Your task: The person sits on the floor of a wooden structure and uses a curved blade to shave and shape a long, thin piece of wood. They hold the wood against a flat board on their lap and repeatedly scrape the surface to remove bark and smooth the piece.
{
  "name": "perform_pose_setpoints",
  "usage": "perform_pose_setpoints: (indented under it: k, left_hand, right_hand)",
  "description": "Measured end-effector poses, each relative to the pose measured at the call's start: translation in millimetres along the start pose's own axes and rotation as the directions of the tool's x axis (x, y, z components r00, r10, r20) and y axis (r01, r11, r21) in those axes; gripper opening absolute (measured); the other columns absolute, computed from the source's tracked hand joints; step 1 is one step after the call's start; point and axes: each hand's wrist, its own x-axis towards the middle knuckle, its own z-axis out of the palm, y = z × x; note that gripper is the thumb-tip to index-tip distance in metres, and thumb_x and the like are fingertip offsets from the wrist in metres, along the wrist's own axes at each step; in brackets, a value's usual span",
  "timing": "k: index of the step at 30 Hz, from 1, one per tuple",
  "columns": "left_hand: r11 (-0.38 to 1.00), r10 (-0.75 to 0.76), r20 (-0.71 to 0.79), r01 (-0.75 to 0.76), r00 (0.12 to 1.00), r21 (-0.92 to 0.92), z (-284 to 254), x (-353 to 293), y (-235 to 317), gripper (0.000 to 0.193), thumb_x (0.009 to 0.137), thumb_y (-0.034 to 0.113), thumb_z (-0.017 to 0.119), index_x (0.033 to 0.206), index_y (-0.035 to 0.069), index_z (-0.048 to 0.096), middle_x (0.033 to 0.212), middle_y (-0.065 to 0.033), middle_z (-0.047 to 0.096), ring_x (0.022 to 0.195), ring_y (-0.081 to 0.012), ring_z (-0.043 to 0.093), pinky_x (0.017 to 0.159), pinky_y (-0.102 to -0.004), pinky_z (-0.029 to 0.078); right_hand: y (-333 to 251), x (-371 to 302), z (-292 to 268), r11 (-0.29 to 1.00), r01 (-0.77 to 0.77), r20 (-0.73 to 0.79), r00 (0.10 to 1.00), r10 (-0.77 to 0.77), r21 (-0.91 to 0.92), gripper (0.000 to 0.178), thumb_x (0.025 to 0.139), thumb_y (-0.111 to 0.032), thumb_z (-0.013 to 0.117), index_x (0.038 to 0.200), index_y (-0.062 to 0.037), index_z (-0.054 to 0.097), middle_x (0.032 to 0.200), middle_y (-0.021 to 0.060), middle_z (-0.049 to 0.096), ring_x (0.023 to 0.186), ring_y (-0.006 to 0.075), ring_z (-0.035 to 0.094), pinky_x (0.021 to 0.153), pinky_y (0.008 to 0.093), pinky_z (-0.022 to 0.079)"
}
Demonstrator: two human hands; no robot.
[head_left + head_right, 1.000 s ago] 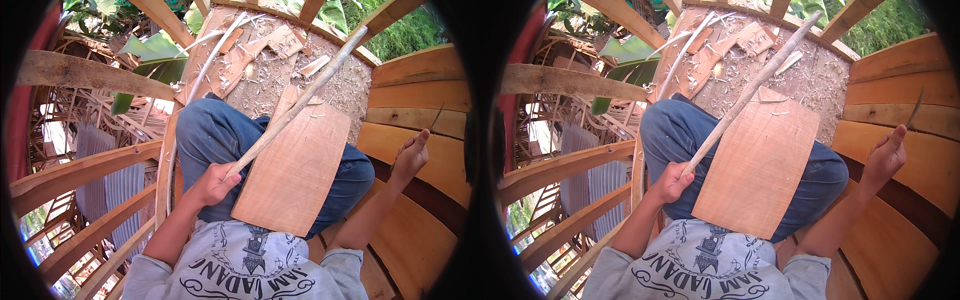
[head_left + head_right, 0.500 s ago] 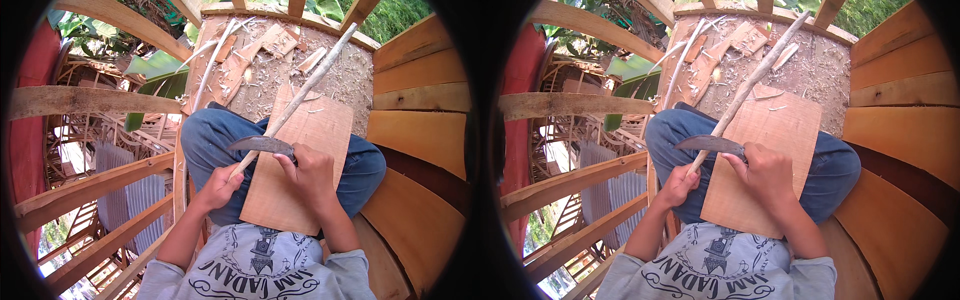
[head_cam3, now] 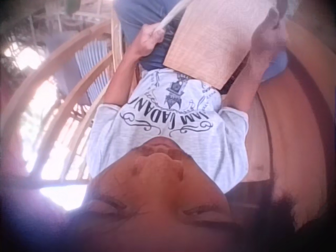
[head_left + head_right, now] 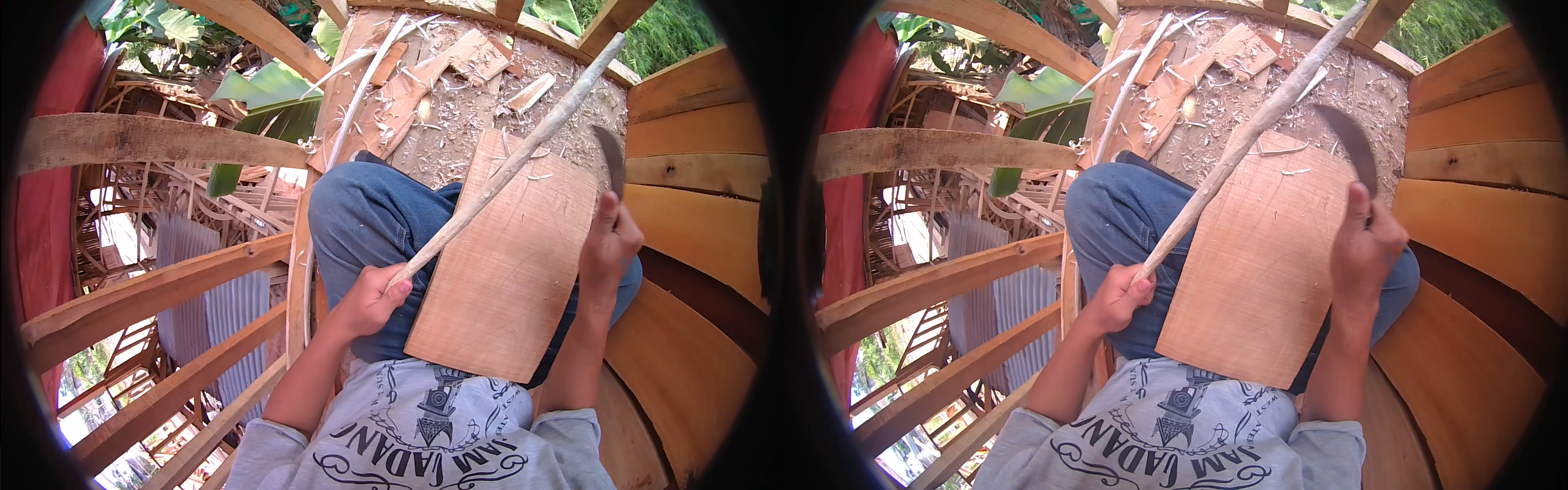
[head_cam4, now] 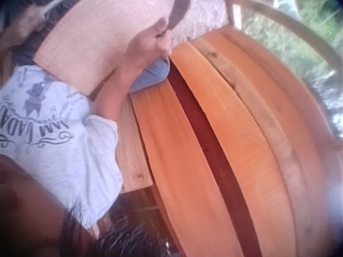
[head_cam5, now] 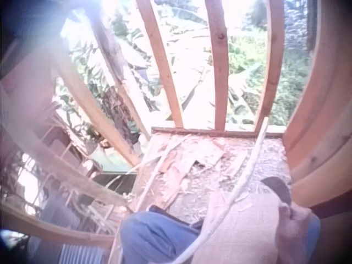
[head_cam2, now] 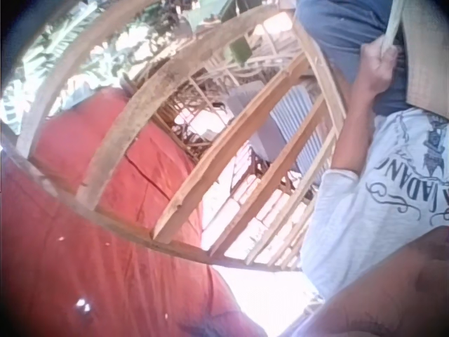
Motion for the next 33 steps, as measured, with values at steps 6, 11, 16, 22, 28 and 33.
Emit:
perform_pose_setpoints:
  k: [6, 11, 16, 22, 28, 33]
  left_hand:
    - [0.997, 0.001, -0.008, -0.002, 1.000, -0.074, 3.4, 2.5, 4.6, 0.041, 0.096, 0.038, 0.044, 0.076, 0.003, 0.045, 0.057, 0.0023, 0.037, 0.050, -0.0051, 0.032, 0.044, -0.0215, 0.025]
    - [0.994, -0.017, -0.027, 0.014, 0.999, -0.111, 8.8, 4.3, 4.6, 0.043, 0.095, 0.043, 0.045, 0.083, 0.002, 0.045, 0.063, 0.0024, 0.036, 0.050, -0.0047, 0.031, 0.044, -0.0202, 0.024]
    - [0.998, 0.046, -0.036, -0.047, 0.998, -0.034, 8.4, 6.3, 11.1, 0.047, 0.095, 0.048, 0.042, 0.087, 0.002, 0.044, 0.058, 0.0022, 0.036, 0.048, -0.0053, 0.030, 0.043, -0.0217, 0.024]
    - [0.990, 0.088, -0.084, -0.078, 0.993, 0.113, 9.5, 1.2, -1.2, 0.047, 0.095, 0.048, 0.041, 0.085, 0.002, 0.046, 0.057, -0.0005, 0.040, 0.048, -0.0085, 0.036, 0.045, -0.0240, 0.029]
    - [0.992, 0.083, -0.035, -0.079, 0.996, 0.098, 7.9, 3.3, 0.7, 0.046, 0.095, 0.045, 0.042, 0.085, 0.001, 0.046, 0.058, -0.0004, 0.040, 0.050, -0.0091, 0.037, 0.047, -0.0239, 0.030]
    - [0.998, 0.029, -0.079, -0.024, 0.996, 0.065, 11.4, 3.5, 3.2, 0.041, 0.095, 0.040, 0.043, 0.086, 0.000, 0.046, 0.058, -0.0015, 0.039, 0.050, -0.0112, 0.040, 0.048, -0.0256, 0.032]
  right_hand:
    - [36.9, 57.6, -94.2, 0.992, -0.123, -0.184, 0.975, 0.128, 0.034, 0.052, 0.098, -0.044, 0.042, 0.059, -0.0089, 0.035, 0.055, -0.0055, 0.028, 0.049, 0.0047, 0.027, 0.045, 0.0250, 0.020]
    - [-25.0, -31.8, -12.3, 0.982, 0.187, 0.339, 0.922, -0.184, 0.023, 0.037, 0.083, -0.035, 0.067, 0.068, -0.0026, 0.055, 0.054, 0.0120, 0.051, 0.046, 0.0287, 0.052, 0.044, 0.0347, 0.038]
    - [-43.5, -48.3, 14.4, 0.971, 0.241, 0.438, 0.871, -0.222, 0.012, 0.043, 0.079, -0.041, 0.067, 0.062, -0.0051, 0.052, 0.053, 0.0089, 0.051, 0.043, 0.0267, 0.053, 0.042, 0.0351, 0.039]
    - [-29.2, -26.7, 8.2, 0.939, 0.317, 0.253, 0.927, -0.276, -0.136, 0.046, 0.084, -0.042, 0.063, 0.061, -0.0049, 0.048, 0.053, 0.0082, 0.048, 0.046, 0.0237, 0.051, 0.045, 0.0339, 0.038]
    - [30.5, 40.3, -48.7, 0.983, -0.171, -0.061, 0.983, 0.176, 0.072, 0.053, 0.095, -0.038, 0.051, 0.061, 0.0002, 0.039, 0.053, 0.0037, 0.027, 0.050, 0.0102, 0.028, 0.045, 0.0320, 0.026]
    - [-27.8, -24.1, -10.8, 0.970, 0.243, 0.296, 0.925, -0.240, 0.027, 0.042, 0.086, -0.037, 0.063, 0.064, -0.0032, 0.052, 0.051, 0.0094, 0.047, 0.043, 0.0247, 0.048, 0.043, 0.0340, 0.035]
